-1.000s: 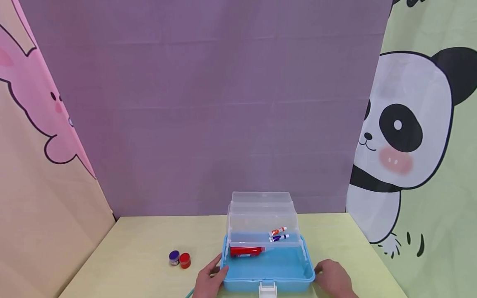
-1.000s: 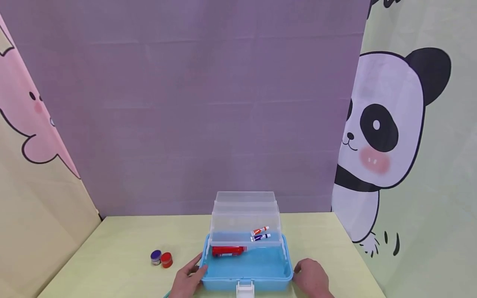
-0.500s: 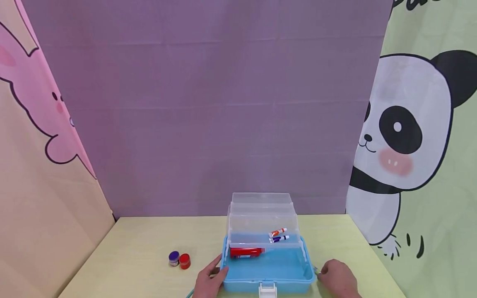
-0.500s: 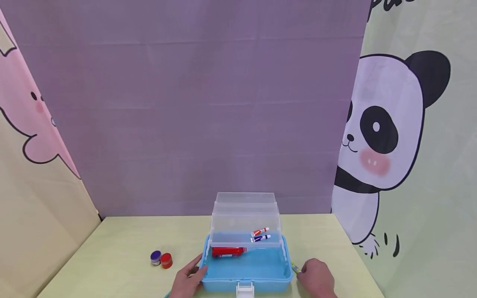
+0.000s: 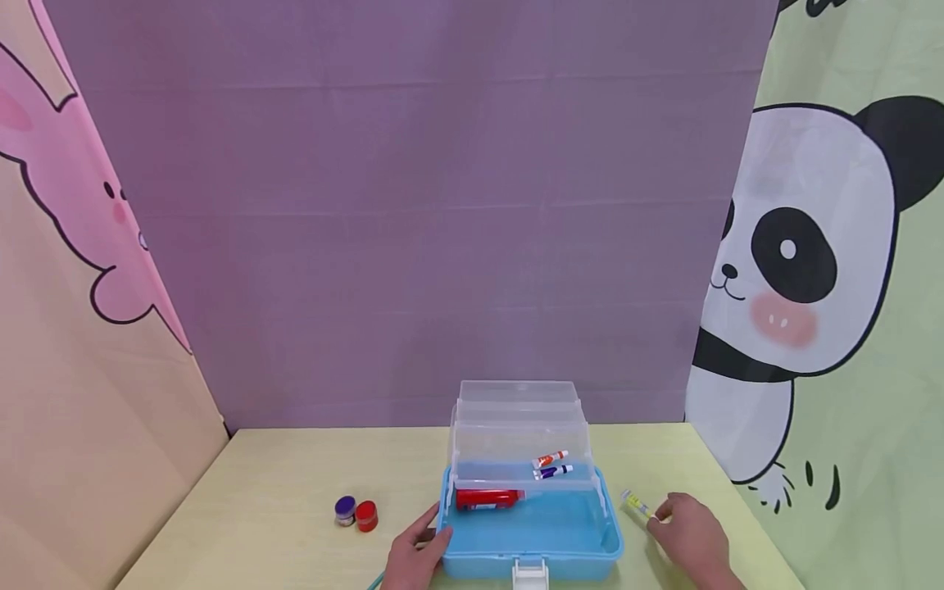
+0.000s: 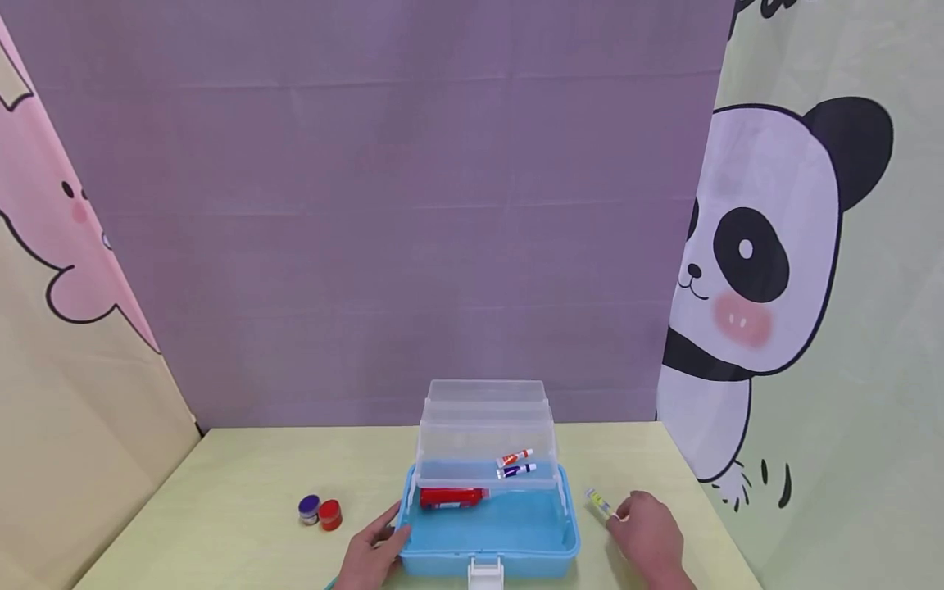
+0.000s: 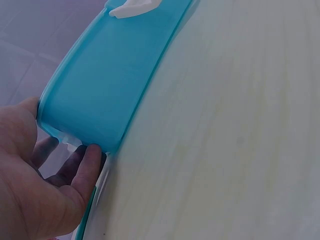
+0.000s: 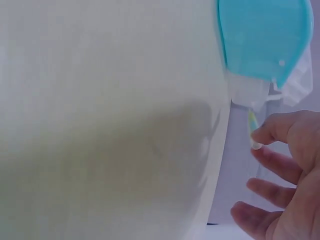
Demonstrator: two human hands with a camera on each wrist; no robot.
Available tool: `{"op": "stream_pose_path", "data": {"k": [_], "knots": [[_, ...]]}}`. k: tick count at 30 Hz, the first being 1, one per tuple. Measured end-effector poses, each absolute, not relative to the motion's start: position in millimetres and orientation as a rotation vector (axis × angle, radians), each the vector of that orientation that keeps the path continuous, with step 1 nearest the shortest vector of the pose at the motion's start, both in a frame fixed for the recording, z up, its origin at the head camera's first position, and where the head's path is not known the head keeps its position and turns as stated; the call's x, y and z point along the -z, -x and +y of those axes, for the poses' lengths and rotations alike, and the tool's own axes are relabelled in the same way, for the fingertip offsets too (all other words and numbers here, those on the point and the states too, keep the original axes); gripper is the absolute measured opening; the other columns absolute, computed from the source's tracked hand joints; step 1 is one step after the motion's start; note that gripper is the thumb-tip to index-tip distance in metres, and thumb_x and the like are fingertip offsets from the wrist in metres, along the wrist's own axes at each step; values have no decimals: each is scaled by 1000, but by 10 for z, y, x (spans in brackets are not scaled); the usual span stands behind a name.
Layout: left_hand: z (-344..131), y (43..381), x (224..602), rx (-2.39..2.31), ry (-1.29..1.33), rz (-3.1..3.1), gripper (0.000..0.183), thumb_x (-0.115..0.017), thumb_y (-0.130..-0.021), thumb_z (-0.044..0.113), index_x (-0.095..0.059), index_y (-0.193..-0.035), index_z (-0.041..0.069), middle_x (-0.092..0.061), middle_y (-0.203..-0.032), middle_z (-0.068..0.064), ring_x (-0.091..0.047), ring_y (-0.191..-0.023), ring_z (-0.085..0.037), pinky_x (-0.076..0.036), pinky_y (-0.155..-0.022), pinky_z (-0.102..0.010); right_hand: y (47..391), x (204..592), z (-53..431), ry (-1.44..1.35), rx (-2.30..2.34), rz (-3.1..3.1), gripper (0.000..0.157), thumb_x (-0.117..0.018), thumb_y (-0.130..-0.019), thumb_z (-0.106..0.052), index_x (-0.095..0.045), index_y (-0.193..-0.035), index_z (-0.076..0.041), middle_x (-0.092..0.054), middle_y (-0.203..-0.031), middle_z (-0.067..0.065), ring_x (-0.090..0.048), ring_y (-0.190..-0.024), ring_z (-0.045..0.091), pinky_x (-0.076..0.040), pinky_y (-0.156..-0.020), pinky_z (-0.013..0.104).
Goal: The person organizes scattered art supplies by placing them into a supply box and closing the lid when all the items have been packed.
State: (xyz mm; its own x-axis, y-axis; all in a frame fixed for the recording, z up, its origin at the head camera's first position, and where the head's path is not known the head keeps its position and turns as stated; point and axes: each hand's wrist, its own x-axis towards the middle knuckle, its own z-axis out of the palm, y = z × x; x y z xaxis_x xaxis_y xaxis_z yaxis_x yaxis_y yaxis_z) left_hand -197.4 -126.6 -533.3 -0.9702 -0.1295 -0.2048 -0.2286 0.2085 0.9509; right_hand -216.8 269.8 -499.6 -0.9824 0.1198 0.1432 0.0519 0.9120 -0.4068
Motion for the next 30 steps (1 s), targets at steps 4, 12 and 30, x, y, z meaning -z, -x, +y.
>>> {"op": "stream_pose_path", "data": {"k": [4, 12, 30], "knots": [[-1268, 1975, 5343, -1897, 363, 2365, 65, -68, -92, 34, -44, -145, 5, -62, -104, -15, -60, -85, -24, -57, -76, -40, 2188, 4955, 2781, 87, -623, -2807, 9, -71, -75, -19, -74, -76, -10, -62, -117, 28, -59, -103, 48, -52, -68, 50], [-1275, 1978, 5354, -1891, 343, 2364, 67, -68, -92, 35, -43, -145, 3, -63, -101, -13, -61, -83, -24, -57, -75, -40, 2234, 4810, 2859, 6, -680, -2672, 8, -70, -78, -18, -76, -79, -12, -63, -118, 23, -62, -95, 43, -46, -52, 35], [-1273, 1980, 5321, -1891, 339, 2373, 66, -68, -92, 34, -43, -144, 2, -63, -104, -15, -60, -85, -24, -57, -77, -41, 2467, 4701, 2750, -306, -662, -2425, 5, -79, -72, -9, -75, -72, -13, -62, -118, 28, -49, -113, 51, -40, -91, 61]]}}
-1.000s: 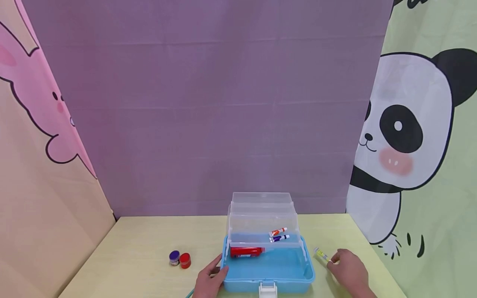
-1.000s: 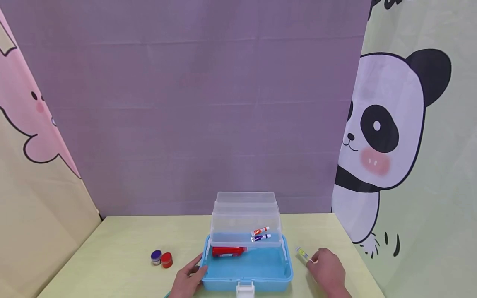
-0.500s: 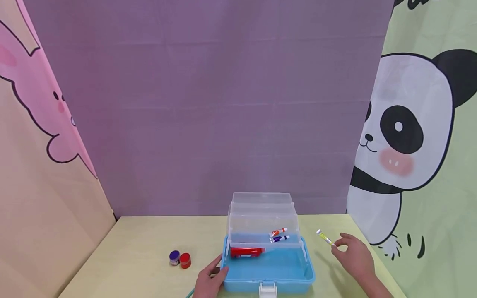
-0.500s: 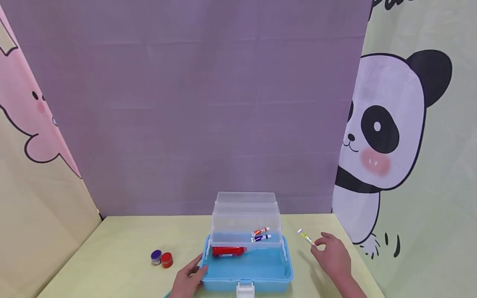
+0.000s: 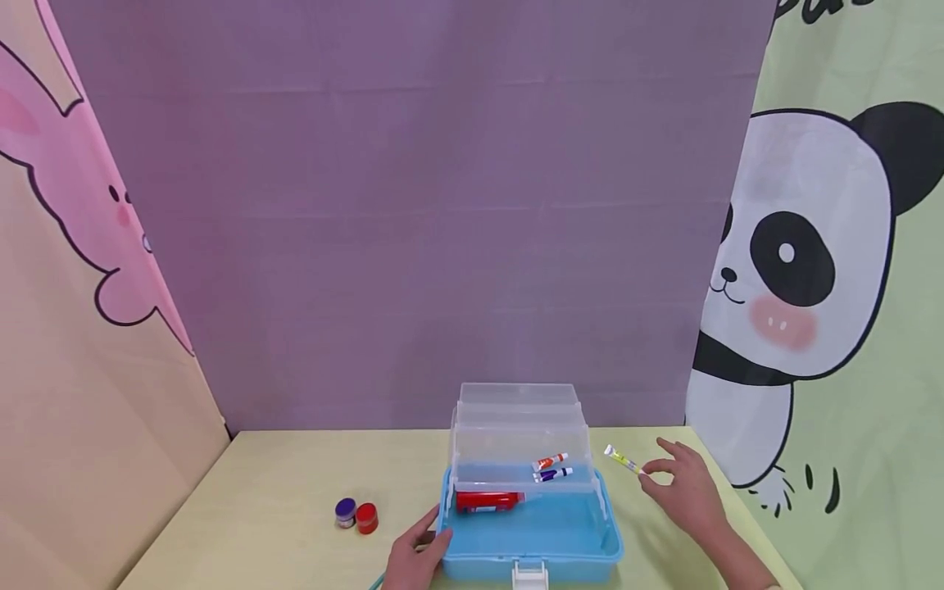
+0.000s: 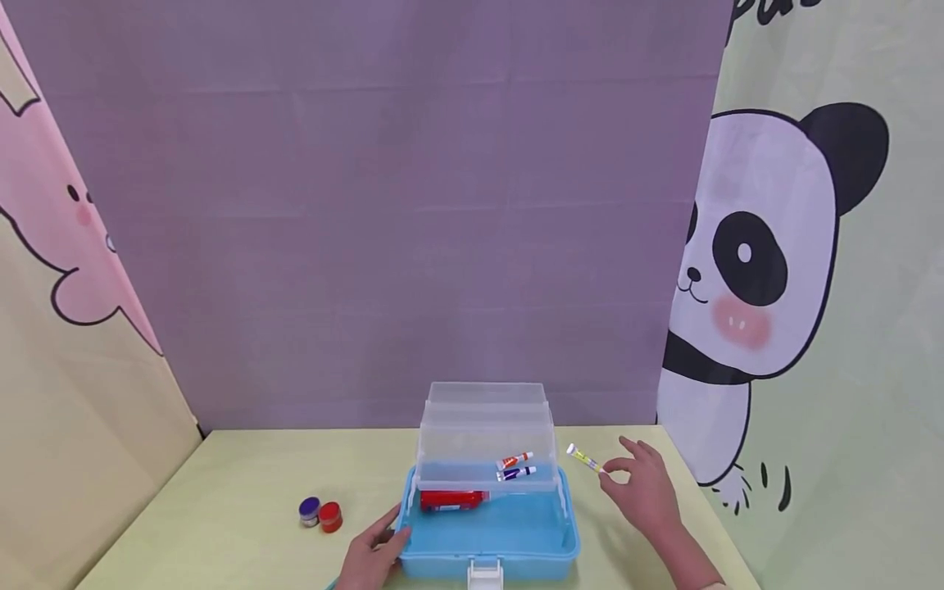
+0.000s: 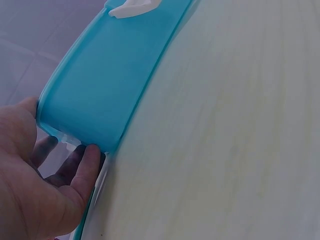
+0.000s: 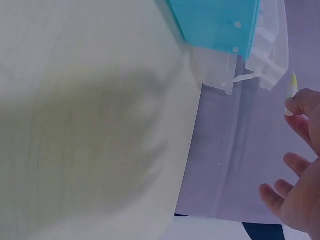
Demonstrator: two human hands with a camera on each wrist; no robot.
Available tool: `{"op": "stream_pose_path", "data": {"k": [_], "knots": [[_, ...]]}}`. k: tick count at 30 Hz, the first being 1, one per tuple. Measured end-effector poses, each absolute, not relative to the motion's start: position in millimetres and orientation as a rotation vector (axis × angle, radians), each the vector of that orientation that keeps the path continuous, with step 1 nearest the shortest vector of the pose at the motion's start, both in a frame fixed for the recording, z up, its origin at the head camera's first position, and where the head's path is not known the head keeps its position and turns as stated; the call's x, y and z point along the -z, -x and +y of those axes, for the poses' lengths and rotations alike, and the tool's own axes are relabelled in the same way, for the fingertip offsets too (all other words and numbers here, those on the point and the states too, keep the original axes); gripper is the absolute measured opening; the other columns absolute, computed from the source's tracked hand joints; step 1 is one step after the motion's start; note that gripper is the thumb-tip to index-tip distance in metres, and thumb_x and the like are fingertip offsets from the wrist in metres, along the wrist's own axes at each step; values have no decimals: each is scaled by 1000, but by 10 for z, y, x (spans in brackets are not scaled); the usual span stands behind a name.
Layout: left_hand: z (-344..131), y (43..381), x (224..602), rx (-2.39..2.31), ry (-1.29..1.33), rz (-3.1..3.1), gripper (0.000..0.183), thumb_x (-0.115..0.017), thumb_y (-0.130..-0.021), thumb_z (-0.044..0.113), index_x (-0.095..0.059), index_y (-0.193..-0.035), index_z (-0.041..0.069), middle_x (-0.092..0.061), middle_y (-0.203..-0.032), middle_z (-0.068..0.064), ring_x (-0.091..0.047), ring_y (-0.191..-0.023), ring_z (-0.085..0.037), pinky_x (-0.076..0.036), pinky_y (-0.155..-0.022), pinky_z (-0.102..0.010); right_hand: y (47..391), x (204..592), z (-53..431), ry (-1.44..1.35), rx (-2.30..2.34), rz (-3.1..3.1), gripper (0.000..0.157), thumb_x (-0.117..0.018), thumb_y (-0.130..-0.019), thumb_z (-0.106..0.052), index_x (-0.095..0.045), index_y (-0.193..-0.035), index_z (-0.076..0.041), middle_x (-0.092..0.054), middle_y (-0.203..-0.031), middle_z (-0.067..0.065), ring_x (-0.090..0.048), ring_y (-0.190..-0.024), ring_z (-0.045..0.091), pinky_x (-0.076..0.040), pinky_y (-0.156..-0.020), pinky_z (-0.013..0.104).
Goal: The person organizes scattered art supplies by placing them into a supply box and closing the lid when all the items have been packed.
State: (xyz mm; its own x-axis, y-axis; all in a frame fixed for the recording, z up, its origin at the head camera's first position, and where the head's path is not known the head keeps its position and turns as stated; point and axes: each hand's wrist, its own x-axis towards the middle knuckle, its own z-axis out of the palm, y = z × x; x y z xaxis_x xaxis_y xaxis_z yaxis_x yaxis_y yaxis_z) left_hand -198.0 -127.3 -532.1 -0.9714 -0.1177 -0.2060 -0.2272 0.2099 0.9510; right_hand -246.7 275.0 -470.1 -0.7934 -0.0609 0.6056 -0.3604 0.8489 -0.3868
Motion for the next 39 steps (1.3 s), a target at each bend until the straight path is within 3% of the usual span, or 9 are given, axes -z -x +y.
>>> {"op": "stream_pose_path", "data": {"k": [21, 39], "knots": [[-1272, 1970, 5355, -1914, 353, 2349, 65, -67, -92, 34, -44, -144, 2, -62, -103, -15, -61, -85, -25, -57, -77, -41, 2721, 4500, 2379, -435, -639, -2503, 5, -80, -76, -13, -76, -77, -15, -59, -125, 24, -44, -122, 49, -41, -93, 65], [-1279, 1969, 5338, -1931, 326, 2343, 65, -67, -92, 35, -45, -144, 4, -63, -101, -11, -60, -84, -23, -57, -76, -39, 2864, 4428, 1869, -579, -580, -2482, 7, -83, -74, -19, -76, -76, -20, -59, -129, 16, -45, -124, 43, -51, -84, 58]]}}
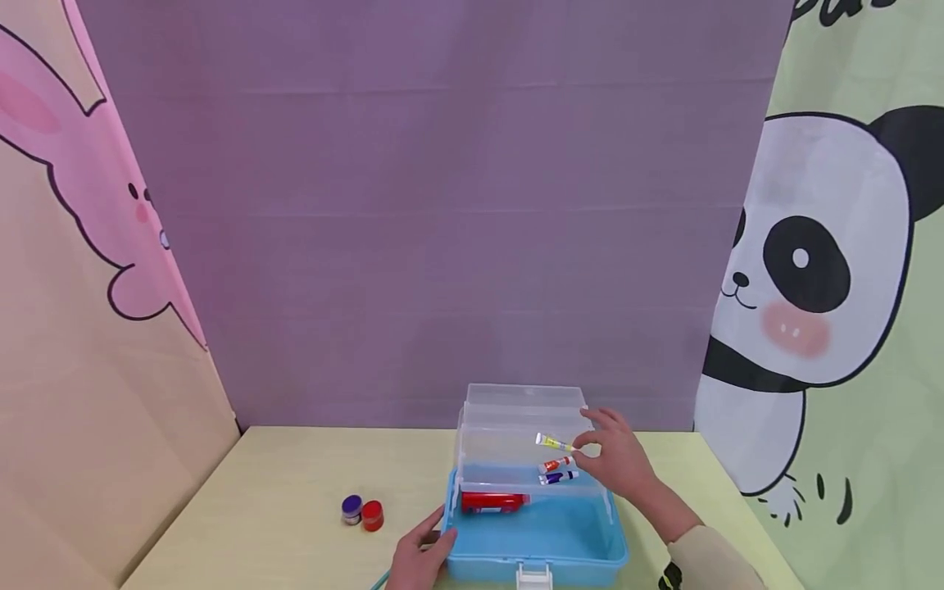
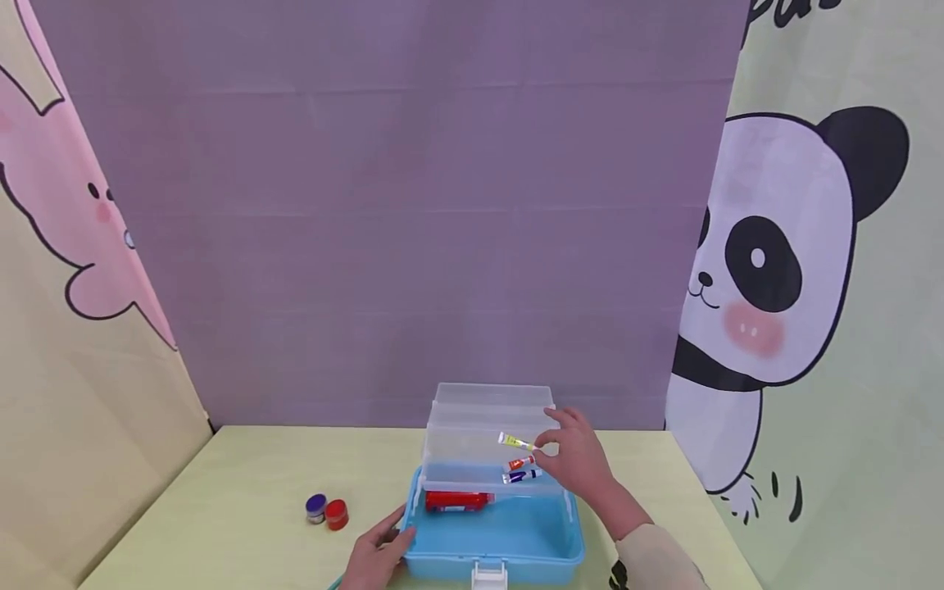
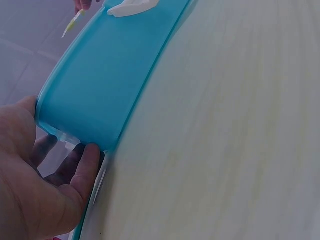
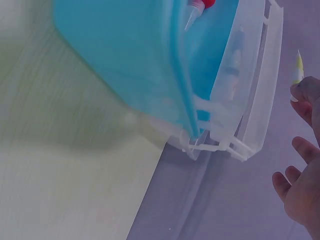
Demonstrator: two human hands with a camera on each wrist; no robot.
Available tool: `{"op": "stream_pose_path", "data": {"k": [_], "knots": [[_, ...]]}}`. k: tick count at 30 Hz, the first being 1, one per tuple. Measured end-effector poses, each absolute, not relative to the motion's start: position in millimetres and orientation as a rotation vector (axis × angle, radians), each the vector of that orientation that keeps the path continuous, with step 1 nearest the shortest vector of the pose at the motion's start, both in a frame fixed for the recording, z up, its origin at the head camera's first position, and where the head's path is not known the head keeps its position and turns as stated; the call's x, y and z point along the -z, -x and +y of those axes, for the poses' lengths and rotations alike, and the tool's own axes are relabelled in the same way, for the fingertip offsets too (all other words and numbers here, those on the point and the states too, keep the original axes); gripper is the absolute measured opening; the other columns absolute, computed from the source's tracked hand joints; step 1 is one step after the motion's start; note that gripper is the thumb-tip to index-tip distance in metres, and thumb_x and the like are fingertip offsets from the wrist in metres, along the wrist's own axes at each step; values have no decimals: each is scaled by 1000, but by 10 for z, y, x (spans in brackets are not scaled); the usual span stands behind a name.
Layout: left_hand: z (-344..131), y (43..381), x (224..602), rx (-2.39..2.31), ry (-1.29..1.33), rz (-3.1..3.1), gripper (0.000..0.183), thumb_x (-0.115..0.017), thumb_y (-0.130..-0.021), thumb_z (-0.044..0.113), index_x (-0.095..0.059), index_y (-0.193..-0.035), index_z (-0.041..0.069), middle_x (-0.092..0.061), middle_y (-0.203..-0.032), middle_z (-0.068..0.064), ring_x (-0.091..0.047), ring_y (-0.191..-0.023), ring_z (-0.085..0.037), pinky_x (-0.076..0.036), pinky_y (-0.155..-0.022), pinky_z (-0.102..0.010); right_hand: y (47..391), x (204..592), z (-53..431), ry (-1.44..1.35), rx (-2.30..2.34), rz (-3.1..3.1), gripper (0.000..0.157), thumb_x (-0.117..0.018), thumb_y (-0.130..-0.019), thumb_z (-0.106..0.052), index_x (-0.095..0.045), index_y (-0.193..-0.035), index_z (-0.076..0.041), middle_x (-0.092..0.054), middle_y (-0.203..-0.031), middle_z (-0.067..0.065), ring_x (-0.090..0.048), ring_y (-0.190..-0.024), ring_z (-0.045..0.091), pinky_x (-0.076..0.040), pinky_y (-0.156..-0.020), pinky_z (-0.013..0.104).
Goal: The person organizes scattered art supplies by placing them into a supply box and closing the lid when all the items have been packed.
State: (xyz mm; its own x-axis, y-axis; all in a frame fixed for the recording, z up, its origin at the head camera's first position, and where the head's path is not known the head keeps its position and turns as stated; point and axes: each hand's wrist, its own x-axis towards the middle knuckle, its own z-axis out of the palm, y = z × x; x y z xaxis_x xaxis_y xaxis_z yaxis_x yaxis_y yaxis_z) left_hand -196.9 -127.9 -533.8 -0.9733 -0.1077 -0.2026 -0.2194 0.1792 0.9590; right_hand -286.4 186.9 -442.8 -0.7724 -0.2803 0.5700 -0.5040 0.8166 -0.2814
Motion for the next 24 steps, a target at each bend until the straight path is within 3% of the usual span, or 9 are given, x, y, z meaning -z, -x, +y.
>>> {"op": "stream_pose_path", "data": {"k": [14, 24], "knots": [[-1302, 2025, 5330, -1958, 307, 2355, 66, -68, -91, 36, -45, -144, 4, -62, -100, -12, -60, -81, -22, -57, -74, -36, 2948, 4368, 1616, -585, -563, -2532, 9, -83, -75, -24, -77, -82, -21, -56, -134, 13, -41, -130, 39, -45, -92, 60], [-1272, 1964, 5361, -1934, 311, 2372, 66, -68, -91, 36, -46, -143, 2, -63, -101, -12, -61, -84, -24, -57, -76, -41, 2937, 4414, 1542, -606, -549, -2533, 8, -83, -76, -25, -78, -81, -21, -56, -135, 11, -40, -131, 39, -44, -94, 60]]}}
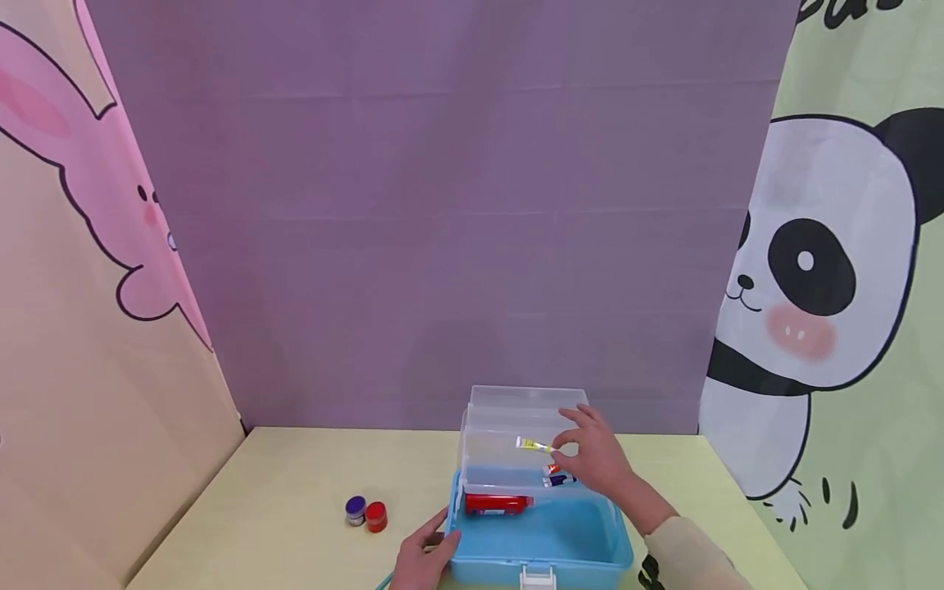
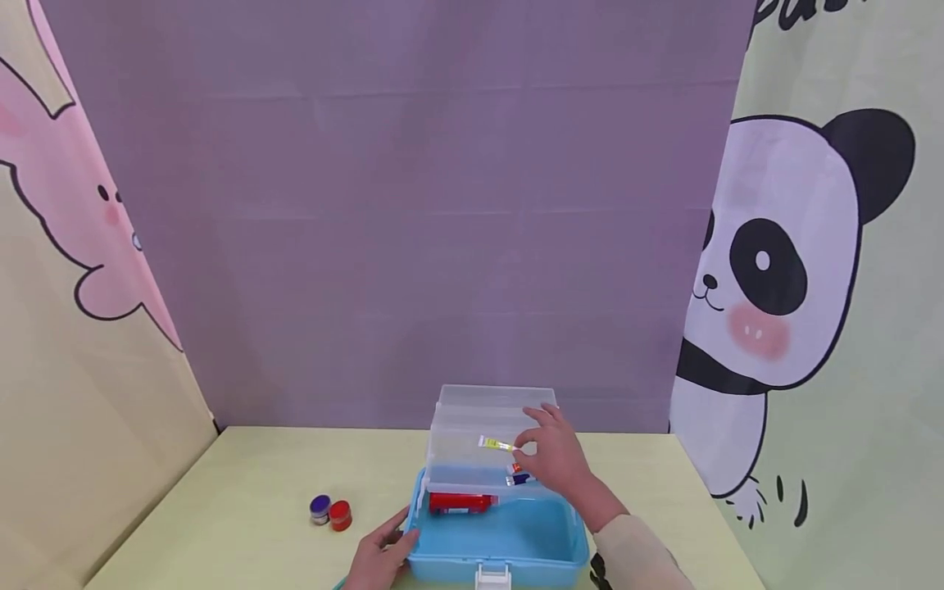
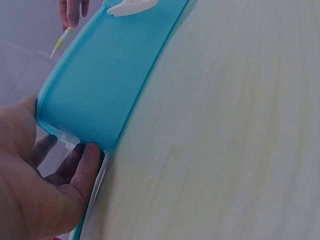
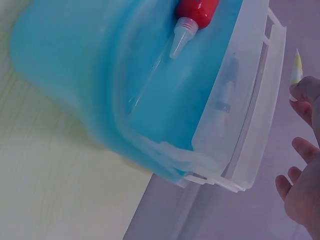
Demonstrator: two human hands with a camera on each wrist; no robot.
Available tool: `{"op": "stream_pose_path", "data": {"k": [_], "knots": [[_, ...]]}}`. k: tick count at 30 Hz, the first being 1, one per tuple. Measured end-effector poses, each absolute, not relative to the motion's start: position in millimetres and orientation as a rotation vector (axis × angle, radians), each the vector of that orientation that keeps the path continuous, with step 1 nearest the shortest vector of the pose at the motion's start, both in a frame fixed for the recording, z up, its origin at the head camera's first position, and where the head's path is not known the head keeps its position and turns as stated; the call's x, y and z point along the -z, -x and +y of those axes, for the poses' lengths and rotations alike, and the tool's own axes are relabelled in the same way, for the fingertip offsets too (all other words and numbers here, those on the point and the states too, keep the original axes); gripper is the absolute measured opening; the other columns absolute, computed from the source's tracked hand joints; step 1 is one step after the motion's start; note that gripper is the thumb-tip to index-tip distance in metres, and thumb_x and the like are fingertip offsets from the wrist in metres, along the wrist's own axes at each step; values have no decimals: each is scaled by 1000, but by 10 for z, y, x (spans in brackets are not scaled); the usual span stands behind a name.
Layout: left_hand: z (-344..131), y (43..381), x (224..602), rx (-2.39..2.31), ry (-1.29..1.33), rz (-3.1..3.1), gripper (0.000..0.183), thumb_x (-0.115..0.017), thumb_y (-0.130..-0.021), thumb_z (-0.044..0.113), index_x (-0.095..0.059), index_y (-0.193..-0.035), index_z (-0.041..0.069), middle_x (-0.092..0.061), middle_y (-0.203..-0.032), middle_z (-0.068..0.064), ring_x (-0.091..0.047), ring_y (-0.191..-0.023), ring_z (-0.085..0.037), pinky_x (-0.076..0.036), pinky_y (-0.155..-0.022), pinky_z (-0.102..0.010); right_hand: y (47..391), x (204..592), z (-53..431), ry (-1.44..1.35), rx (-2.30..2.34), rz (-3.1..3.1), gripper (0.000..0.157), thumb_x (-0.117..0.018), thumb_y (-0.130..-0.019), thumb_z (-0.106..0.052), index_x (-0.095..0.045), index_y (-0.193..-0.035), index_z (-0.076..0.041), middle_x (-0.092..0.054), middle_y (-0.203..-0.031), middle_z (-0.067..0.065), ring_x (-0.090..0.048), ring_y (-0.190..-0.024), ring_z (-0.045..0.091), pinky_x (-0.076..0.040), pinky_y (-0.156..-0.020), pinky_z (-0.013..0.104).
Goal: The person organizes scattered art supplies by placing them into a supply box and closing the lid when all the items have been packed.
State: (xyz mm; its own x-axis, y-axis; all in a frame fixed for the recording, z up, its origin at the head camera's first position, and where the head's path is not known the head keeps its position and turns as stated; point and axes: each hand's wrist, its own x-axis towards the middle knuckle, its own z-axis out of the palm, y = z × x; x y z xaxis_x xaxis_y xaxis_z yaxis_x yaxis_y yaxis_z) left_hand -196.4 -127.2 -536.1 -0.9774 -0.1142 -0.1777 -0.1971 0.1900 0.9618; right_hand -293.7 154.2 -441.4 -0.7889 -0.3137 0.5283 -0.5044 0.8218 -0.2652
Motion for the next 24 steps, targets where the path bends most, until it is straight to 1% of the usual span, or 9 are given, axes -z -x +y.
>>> {"op": "stream_pose_path", "data": {"k": [7, 14, 24], "knots": [[-1270, 1953, 5348, -1938, 319, 2374, 65, -68, -91, 35, -46, -143, 2, -63, -101, -14, -61, -84, -25, -57, -75, -40, 2961, 4432, 1487, -629, -535, -2544, 8, -83, -76, -26, -78, -82, -22, -56, -135, 10, -39, -132, 37, -42, -96, 60], [-1269, 1959, 5351, -1935, 328, 2368, 64, -68, -92, 35, -47, -143, 2, -62, -101, -13, -59, -83, -24, -57, -74, -38, 2946, 4418, 1433, -649, -549, -2523, 7, -83, -76, -24, -78, -81, -22, -57, -133, 11, -40, -130, 39, -40, -96, 62], [-1284, 1964, 5383, -1935, 297, 2371, 66, -68, -91, 36, -46, -142, 1, -64, -99, -12, -62, -82, -24, -57, -74, -40, 2927, 4404, 1382, -645, -550, -2547, 8, -83, -76, -23, -78, -82, -22, -57, -133, 12, -40, -130, 39, -39, -96, 65]]}}
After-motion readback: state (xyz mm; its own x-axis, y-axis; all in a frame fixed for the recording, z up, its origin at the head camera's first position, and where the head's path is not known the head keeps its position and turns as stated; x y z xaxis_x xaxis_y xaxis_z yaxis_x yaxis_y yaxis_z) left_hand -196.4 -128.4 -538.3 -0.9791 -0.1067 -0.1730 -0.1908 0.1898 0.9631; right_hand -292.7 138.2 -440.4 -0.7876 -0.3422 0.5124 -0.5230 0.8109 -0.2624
